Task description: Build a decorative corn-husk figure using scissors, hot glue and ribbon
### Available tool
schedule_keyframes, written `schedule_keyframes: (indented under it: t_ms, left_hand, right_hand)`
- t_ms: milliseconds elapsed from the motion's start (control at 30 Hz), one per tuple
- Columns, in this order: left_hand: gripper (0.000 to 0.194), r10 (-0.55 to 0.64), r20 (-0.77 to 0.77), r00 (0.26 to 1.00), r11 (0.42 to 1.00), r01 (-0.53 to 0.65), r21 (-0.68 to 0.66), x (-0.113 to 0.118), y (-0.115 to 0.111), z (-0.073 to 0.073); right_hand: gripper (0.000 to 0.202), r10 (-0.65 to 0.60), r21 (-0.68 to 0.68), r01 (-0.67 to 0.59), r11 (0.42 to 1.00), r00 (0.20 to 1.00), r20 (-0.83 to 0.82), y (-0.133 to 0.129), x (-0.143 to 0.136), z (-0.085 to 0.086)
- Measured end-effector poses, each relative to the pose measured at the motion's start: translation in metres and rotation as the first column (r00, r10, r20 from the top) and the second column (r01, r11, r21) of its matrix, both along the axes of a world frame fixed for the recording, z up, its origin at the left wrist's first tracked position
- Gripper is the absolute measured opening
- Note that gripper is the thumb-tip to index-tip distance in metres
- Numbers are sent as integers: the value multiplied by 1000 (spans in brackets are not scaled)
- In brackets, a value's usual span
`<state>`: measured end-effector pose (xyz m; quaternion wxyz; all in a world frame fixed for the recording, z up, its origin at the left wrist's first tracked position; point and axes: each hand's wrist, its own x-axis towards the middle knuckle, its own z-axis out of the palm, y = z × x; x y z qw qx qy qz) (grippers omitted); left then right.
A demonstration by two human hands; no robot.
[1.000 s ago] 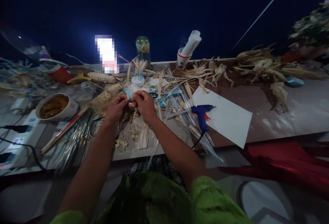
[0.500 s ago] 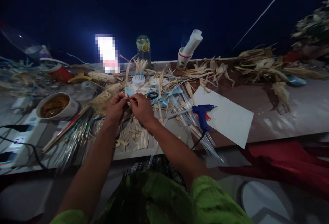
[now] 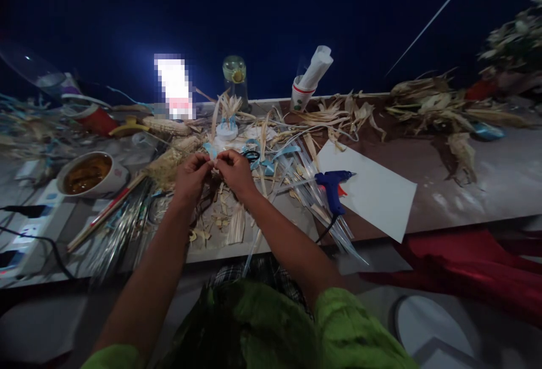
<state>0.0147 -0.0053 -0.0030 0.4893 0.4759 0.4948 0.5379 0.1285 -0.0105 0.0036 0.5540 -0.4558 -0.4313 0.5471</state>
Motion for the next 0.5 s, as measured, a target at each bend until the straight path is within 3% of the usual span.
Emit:
schedule_keyframes:
  t_ms: [133, 500]
  left_hand:
    - [18, -24, -4, 1000, 998, 24, -53, -1, -1, 3]
    - [21, -54, 135, 989, 984, 75, -161, -2, -3, 5]
  right_hand:
    - [14, -22, 42, 19, 999, 997, 75, 1, 1, -1]
    - [16, 10, -20, -9, 1000, 999, 53, 0, 2, 2]
